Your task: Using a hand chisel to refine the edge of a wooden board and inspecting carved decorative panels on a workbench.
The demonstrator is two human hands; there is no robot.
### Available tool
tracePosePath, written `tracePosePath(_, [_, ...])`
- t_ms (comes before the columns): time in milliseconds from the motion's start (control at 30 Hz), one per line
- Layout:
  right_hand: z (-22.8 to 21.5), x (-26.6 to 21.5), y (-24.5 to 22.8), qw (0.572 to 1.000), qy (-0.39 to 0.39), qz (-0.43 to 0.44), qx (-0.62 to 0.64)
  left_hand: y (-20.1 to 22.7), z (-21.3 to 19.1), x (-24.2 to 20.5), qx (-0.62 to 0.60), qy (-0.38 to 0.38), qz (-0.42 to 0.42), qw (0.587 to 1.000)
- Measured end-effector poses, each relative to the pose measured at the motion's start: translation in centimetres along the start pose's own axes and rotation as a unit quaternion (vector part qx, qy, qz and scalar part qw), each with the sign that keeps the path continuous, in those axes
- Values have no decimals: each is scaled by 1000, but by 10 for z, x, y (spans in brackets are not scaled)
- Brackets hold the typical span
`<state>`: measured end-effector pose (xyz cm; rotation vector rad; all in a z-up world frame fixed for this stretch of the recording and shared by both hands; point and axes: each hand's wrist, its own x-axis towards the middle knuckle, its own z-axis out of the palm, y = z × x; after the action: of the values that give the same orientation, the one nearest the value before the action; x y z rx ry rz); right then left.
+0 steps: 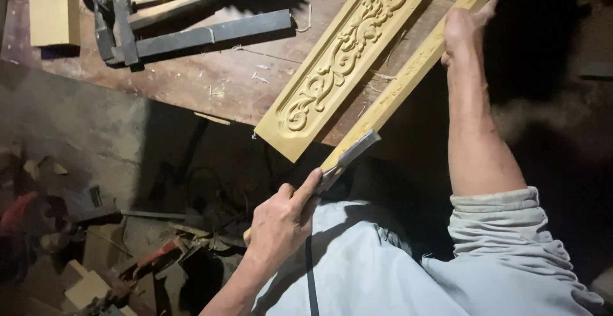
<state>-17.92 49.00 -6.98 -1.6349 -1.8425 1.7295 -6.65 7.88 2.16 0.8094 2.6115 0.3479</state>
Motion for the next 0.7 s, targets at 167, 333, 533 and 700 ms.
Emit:
tracePosePath(167, [-1, -4, -3, 1000, 3, 21, 8, -15, -1, -13, 5, -9, 10, 1000])
tracePosePath(333, [3, 5, 3, 1000, 13, 18, -16, 12, -7, 28, -1, -32, 2, 999])
tracePosePath(533, [26, 73, 37, 999, 34, -7, 24, 6, 5, 59, -150, 55, 42, 986])
tracePosePath(700, [35, 26, 0, 999, -2, 2, 52, -15, 24, 62, -215, 126, 101, 963])
